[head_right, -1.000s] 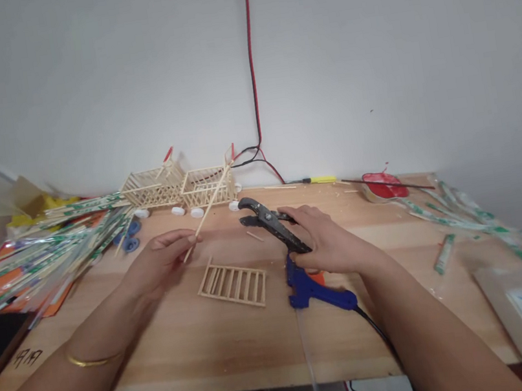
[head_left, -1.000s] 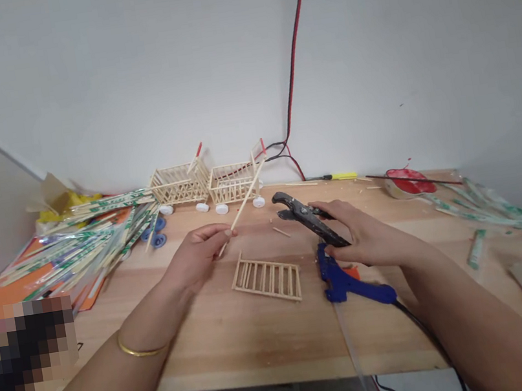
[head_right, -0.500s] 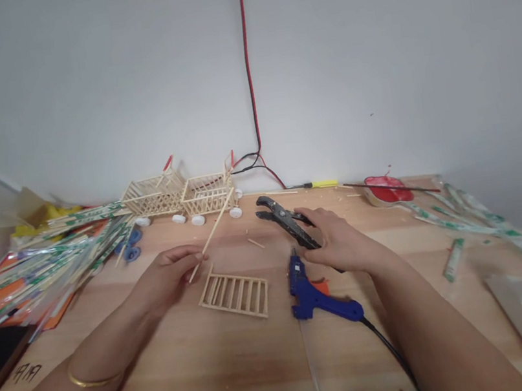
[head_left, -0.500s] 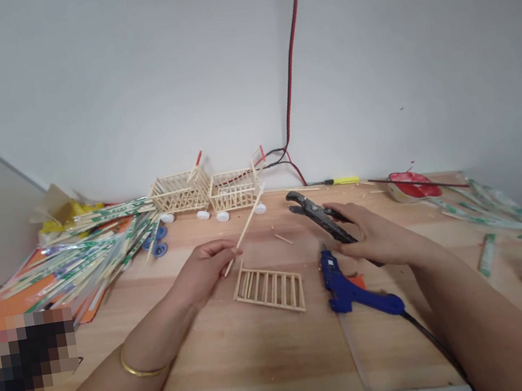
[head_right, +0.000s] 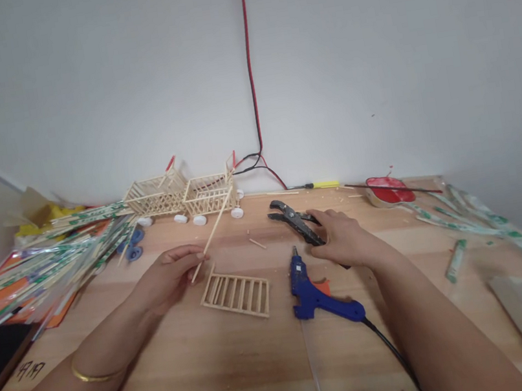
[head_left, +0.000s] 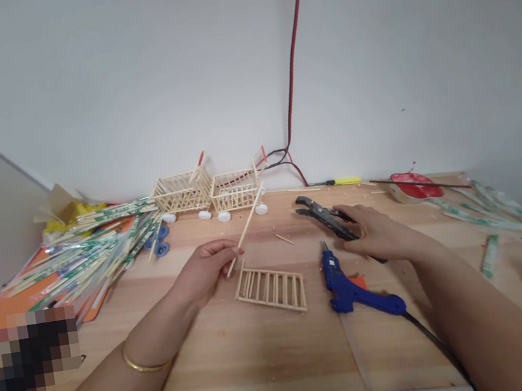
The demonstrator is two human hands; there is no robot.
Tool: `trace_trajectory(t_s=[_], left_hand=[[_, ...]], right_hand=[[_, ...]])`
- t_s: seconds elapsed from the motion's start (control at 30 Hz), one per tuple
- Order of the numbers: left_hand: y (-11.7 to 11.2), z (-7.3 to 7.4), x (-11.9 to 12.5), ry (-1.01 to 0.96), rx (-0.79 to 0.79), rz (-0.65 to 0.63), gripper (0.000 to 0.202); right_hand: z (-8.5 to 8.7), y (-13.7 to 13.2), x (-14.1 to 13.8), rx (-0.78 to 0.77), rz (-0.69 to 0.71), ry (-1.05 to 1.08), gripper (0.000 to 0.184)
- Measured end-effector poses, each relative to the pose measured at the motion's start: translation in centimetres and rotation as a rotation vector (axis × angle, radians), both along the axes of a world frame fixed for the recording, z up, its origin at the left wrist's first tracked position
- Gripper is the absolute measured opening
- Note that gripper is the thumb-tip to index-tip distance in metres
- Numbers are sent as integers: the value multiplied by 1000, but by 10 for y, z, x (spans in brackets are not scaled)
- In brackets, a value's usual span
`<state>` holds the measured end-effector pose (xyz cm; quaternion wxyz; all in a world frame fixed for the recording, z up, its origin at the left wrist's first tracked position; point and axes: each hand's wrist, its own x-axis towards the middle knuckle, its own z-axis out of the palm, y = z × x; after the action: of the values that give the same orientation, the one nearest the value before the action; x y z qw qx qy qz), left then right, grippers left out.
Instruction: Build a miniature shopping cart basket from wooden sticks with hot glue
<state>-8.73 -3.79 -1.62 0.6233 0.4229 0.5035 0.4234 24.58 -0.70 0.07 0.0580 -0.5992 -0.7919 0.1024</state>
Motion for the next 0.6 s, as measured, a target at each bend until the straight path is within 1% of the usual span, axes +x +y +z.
trace_trajectory(t_s=[0.07, 0.17, 0.3, 0.4, 0.6], left_hand=[[-1, 3, -1, 85, 7, -37, 19], [-3, 6, -4, 274, 20, -98, 19], [-6, 9, -6, 438, 21, -172, 19], [-7, 10, -6, 482, 20, -202, 18], [-7, 11, -4, 446, -30, -228, 19]], right_hand=[[-2, 2, 1, -27, -31, -85, 62], [-7, 3, 3, -27, -55, -177, 64], [-12, 3, 5, -40, -53, -170, 60], [-15, 3, 7, -25, -47, -157, 62], [-14, 2, 6, -24, -40, -197, 65]])
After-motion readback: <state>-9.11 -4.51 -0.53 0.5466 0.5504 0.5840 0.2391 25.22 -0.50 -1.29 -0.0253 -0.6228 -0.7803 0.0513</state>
